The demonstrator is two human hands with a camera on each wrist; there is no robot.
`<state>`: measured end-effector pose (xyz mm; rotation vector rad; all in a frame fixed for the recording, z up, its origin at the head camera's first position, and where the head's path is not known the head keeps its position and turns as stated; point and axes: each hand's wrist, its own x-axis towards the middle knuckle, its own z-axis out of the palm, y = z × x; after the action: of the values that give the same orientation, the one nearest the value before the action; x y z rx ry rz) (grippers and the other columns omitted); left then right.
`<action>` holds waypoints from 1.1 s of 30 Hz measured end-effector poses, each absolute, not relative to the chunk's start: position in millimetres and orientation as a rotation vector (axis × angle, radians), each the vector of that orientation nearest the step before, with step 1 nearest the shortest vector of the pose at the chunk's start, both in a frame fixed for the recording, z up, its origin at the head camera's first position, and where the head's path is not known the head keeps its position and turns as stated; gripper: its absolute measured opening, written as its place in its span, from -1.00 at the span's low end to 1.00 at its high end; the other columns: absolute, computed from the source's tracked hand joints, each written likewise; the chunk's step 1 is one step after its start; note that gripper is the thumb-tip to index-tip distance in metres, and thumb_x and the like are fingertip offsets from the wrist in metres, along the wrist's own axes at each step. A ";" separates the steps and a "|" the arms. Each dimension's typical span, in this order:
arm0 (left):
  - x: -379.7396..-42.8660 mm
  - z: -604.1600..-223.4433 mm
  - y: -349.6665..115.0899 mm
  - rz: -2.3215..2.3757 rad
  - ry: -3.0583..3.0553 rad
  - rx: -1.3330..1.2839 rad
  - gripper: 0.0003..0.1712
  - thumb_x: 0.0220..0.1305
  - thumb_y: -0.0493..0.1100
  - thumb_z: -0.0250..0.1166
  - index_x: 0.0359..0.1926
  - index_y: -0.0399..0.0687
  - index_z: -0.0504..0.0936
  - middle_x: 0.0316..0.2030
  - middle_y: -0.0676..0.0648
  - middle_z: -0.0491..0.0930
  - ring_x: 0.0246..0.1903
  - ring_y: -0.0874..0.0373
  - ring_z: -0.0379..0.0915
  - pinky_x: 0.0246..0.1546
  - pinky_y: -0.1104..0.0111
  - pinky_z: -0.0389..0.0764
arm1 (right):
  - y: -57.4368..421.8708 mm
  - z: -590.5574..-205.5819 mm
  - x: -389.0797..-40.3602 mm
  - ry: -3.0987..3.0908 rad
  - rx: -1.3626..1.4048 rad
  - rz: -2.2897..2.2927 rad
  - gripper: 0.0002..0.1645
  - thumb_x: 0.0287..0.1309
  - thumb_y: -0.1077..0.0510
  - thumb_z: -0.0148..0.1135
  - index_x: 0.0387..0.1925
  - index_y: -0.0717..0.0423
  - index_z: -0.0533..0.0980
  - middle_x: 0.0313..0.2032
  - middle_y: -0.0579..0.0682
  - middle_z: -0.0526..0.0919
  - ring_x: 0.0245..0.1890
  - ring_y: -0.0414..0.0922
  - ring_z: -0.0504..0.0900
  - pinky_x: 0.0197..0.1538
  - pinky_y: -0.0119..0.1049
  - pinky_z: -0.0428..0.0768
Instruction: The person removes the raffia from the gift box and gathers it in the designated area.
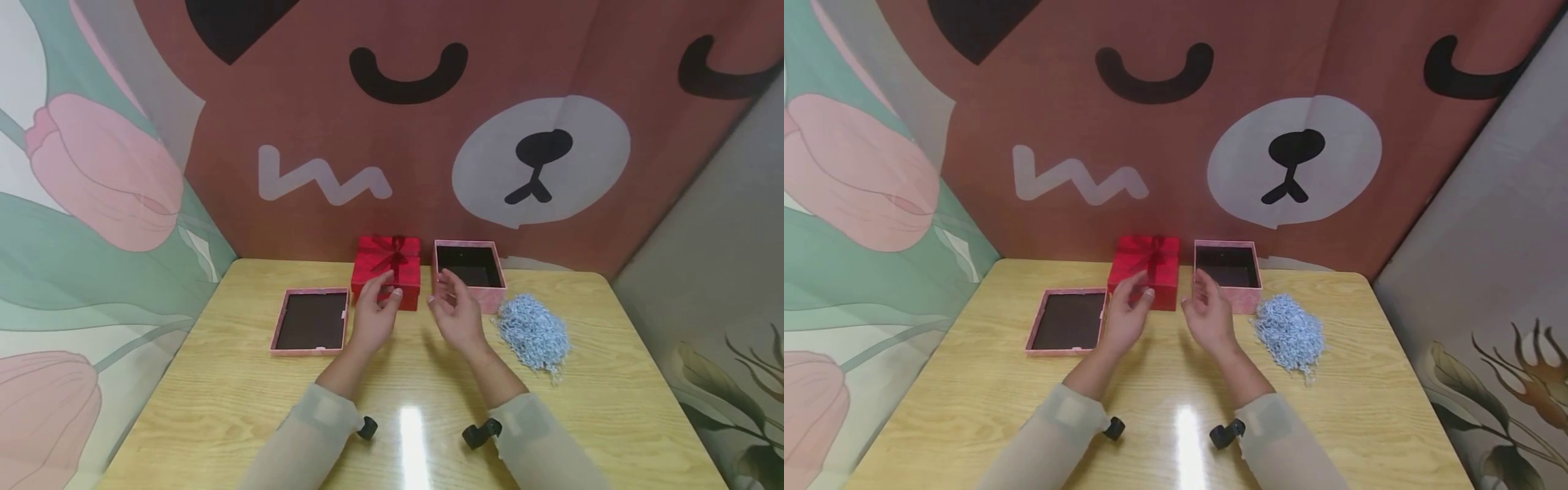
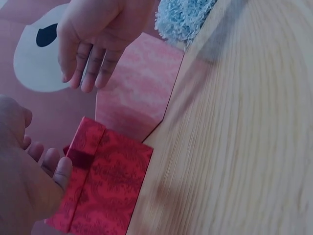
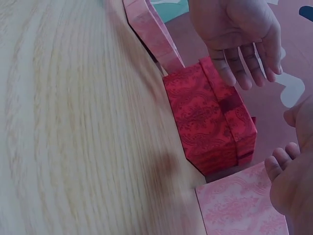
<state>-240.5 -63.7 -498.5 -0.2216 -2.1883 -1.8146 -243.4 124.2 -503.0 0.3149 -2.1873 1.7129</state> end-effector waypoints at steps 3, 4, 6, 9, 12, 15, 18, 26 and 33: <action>-241.0 -498.2 -72.2 -1.785 -2.204 -0.188 -0.48 0.45 -0.23 0.32 0.38 -0.17 0.54 0.17 -0.23 0.53 0.08 0.01 0.57 0.09 0.12 0.68 | 116.3 -496.4 -239.2 -2.180 0.324 1.746 -0.28 0.23 0.44 0.35 0.39 0.41 0.35 0.22 0.36 0.56 0.21 0.37 0.56 0.26 0.17 0.57; -240.9 -497.9 -75.3 -1.774 -2.206 -0.182 -0.48 0.45 -0.22 0.32 0.37 -0.17 0.54 0.16 -0.22 0.53 0.07 0.02 0.57 0.07 0.13 0.68 | 114.4 -497.1 -239.6 -2.179 0.333 1.747 -0.29 0.22 0.44 0.36 0.38 0.42 0.35 0.21 0.37 0.57 0.21 0.39 0.55 0.26 0.17 0.57; -241.0 -497.5 -81.3 -1.742 -2.216 -0.159 -0.49 0.44 -0.22 0.33 0.36 -0.16 0.55 0.15 -0.18 0.54 0.05 0.04 0.57 0.00 0.20 0.66 | 110.9 -498.2 -240.3 -2.194 0.350 1.731 -0.29 0.22 0.43 0.36 0.38 0.41 0.36 0.20 0.36 0.57 0.21 0.37 0.56 0.28 0.14 0.57; -241.9 -497.7 -89.7 -1.705 -2.216 -0.136 -0.51 0.43 -0.23 0.33 0.34 -0.15 0.57 0.14 -0.15 0.55 0.00 0.06 0.56 -0.12 0.30 0.60 | 107.5 -500.2 -241.0 -2.252 0.370 1.692 -0.28 0.24 0.36 0.38 0.39 0.37 0.37 0.23 0.32 0.57 0.24 0.31 0.56 0.31 0.05 0.55; -244.0 -498.4 -96.8 -1.677 -2.214 -0.108 -0.52 0.43 -0.24 0.33 0.33 -0.14 0.58 0.13 -0.15 0.55 -0.01 0.06 0.54 -0.16 0.39 0.57 | 105.3 -505.7 -243.5 -2.316 0.379 1.658 -0.26 0.28 0.29 0.39 0.43 0.30 0.35 0.31 0.30 0.52 0.29 0.26 0.54 0.35 0.02 0.52; -246.2 -499.9 -103.4 -1.643 -2.208 -0.083 -0.52 0.41 -0.24 0.35 0.31 -0.14 0.60 0.09 -0.19 0.55 -0.02 -0.01 0.53 -0.16 0.40 0.55 | 103.8 -508.1 -244.2 -2.376 0.380 1.630 -0.23 0.31 0.23 0.38 0.47 0.25 0.32 0.37 0.32 0.46 0.30 0.30 0.52 0.35 0.09 0.50; -248.7 -502.4 -109.6 -1.614 -2.206 -0.061 -0.52 0.39 -0.25 0.36 0.30 -0.15 0.60 0.06 -0.22 0.53 -0.03 -0.10 0.51 -0.13 0.34 0.54 | 102.6 -509.4 -244.9 -2.438 0.384 1.587 -0.18 0.32 0.18 0.38 0.52 0.19 0.28 0.41 0.32 0.41 0.28 0.36 0.52 0.34 0.14 0.48; -258.6 -512.3 -123.0 -1.599 -2.282 0.045 -0.47 0.39 -0.17 0.37 0.35 -0.06 0.56 0.16 -0.18 0.42 0.03 -0.05 0.43 0.05 0.17 0.54 | 98.3 -509.6 -251.2 -2.543 0.384 1.488 -0.08 0.32 0.12 0.37 0.59 0.11 0.18 0.53 0.19 0.25 0.33 0.32 0.48 0.39 0.05 0.46; -268.0 -515.8 -130.4 -1.633 -2.323 0.023 -0.42 0.39 -0.14 0.37 0.38 -0.11 0.51 0.27 -0.22 0.38 0.14 -0.13 0.42 0.22 0.05 0.54 | 93.7 -511.2 -260.8 -2.595 0.363 1.456 -0.03 0.33 0.08 0.37 0.60 0.17 0.11 0.51 0.23 0.28 0.37 0.23 0.46 0.42 0.04 0.43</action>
<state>-268.0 -130.4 -515.8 0.0228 -2.3232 -1.6328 -260.8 93.7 -511.2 0.3634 -2.5955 1.4558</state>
